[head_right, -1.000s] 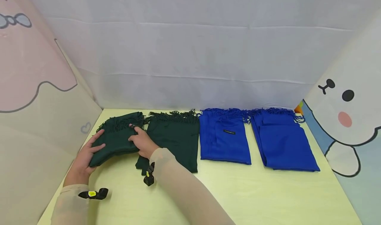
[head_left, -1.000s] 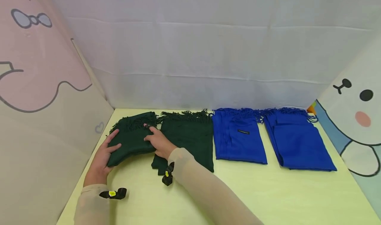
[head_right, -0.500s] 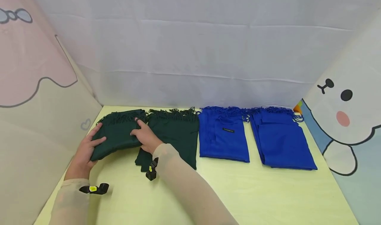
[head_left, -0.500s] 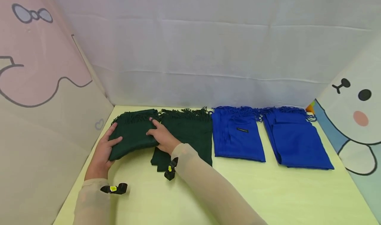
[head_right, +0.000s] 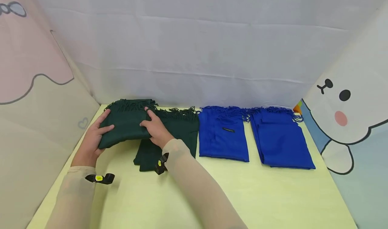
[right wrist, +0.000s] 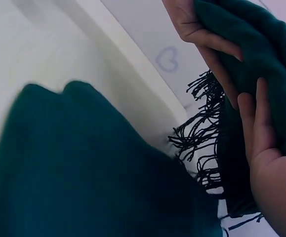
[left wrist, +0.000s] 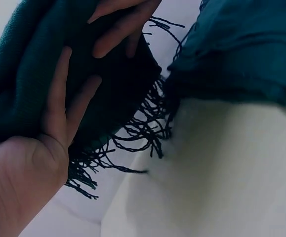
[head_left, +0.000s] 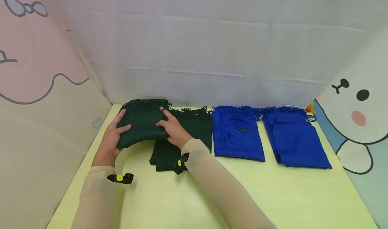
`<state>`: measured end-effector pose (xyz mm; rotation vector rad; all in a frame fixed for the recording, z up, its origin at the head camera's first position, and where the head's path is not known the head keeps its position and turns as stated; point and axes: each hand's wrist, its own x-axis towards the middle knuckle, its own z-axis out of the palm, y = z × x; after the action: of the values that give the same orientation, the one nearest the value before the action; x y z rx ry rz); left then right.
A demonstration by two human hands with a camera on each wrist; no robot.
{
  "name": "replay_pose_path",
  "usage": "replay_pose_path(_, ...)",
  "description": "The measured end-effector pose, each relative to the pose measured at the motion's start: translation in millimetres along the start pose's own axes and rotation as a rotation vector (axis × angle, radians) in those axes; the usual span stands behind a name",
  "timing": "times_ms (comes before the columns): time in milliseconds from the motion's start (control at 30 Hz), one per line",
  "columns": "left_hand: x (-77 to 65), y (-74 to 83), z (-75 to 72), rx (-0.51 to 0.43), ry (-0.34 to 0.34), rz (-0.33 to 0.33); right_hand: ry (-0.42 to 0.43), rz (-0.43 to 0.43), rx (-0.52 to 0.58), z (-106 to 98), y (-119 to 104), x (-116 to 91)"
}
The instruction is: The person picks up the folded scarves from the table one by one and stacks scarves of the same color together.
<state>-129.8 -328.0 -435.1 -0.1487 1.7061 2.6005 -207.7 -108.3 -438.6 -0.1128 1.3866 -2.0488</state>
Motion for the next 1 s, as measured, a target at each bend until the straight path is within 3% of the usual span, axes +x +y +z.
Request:
replay_pose_path(200, 15.0, 3.2, 26.4, 0.022, -0.029, -0.006, 0.021, -0.051, 0.042, -18, -15, -11)
replay_pose_path(567, 40.2, -17.8, 74.1, 0.075, -0.114, -0.045, 0.107, -0.129, 0.045, -62, -30, -50)
replay_pose_path(800, 40.9, -40.2, 100.1, 0.145, -0.167, -0.08, 0.184, -0.139, 0.061, -87, -25, -80)
replay_pose_path(1000, 32.5, -59.9, 105.5, 0.164, -0.161, -0.135, 0.224, -0.123, 0.061, -98, -11, -95)
